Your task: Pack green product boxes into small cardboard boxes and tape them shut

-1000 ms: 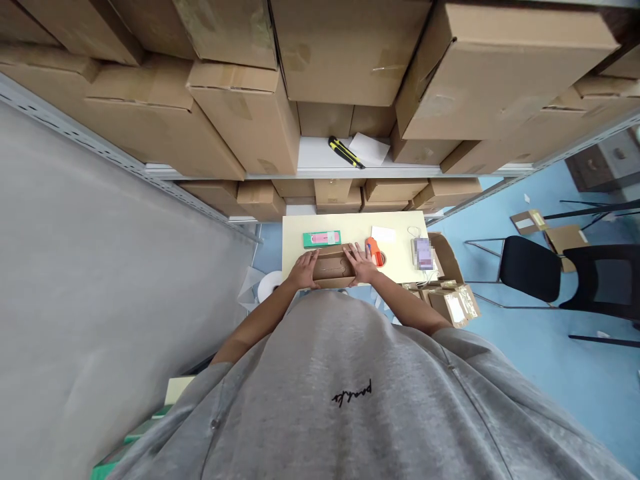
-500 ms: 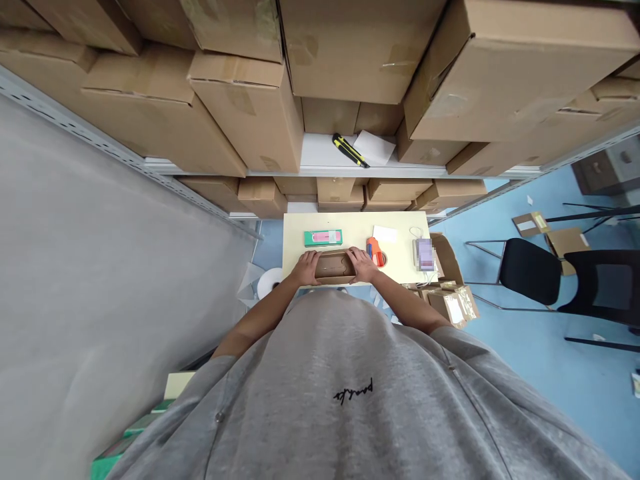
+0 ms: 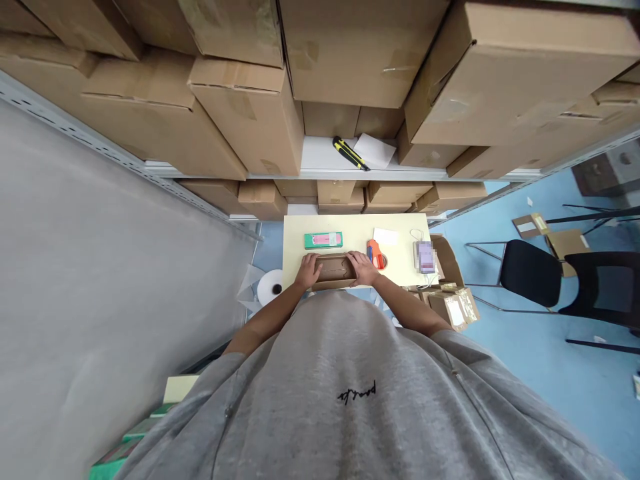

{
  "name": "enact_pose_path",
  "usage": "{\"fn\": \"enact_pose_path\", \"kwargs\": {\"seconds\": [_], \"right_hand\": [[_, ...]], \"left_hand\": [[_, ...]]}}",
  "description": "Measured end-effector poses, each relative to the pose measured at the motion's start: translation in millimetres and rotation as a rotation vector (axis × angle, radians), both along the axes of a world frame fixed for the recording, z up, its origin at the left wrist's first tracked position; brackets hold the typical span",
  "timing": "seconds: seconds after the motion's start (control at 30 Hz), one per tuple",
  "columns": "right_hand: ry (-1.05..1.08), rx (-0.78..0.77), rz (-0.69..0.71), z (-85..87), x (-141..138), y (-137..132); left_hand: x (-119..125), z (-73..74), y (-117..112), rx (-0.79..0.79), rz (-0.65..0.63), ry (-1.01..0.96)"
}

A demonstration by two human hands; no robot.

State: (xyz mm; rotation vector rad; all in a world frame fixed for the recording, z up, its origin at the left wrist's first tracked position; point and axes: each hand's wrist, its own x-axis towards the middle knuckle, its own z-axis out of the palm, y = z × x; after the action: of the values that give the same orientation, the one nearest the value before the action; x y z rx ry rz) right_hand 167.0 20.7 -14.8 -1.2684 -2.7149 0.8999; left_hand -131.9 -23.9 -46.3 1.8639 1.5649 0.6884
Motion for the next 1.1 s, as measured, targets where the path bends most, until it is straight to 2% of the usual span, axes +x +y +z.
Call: {"fn": "enact_pose_path", "kwargs": {"seconds": [0.1,0.2,0.27,0.4,0.53,0.63,0.8,0.97,1.1], "right_hand": [[-0.016,0.004,0.026,-2.9,1,2],[-0.020,0.020,0.041,-3.7,2,3],[-0.023,0.030,0.041,-3.5,2,3],[-0.031,0.031,0.037,-1.6,1,2],[-0.038,0.028,0.003,4.8,-1,3],[-0.036,0.034,-0.016,13.9,-4,6],[0.009,0.031,-0.008,35.7,-10,7],[0.053,0.067,-0.029,56.9,-10,-2],[0.125,0.126,-0.150,69.7,-13,-10]], "left_hand": [[-2,-4.2,3,-0.006,0.026,-0.049],[-7,-5.5,12,-0.040,0.117,-0.131],[-15,-3.4,26,-0.066,0.202,-0.140],[-32,6.0,66,-0.089,0.321,-0.027],[-41,15.6,100,-0.094,0.307,-0.028],[-41,20.7,107,-0.096,0.345,-0.032],[-39,27.7,87,-0.132,0.473,-0.073],[-47,33.5,41,-0.109,0.498,-0.097],[-57,29.7,4,-0.112,0.539,-0.108]]}}
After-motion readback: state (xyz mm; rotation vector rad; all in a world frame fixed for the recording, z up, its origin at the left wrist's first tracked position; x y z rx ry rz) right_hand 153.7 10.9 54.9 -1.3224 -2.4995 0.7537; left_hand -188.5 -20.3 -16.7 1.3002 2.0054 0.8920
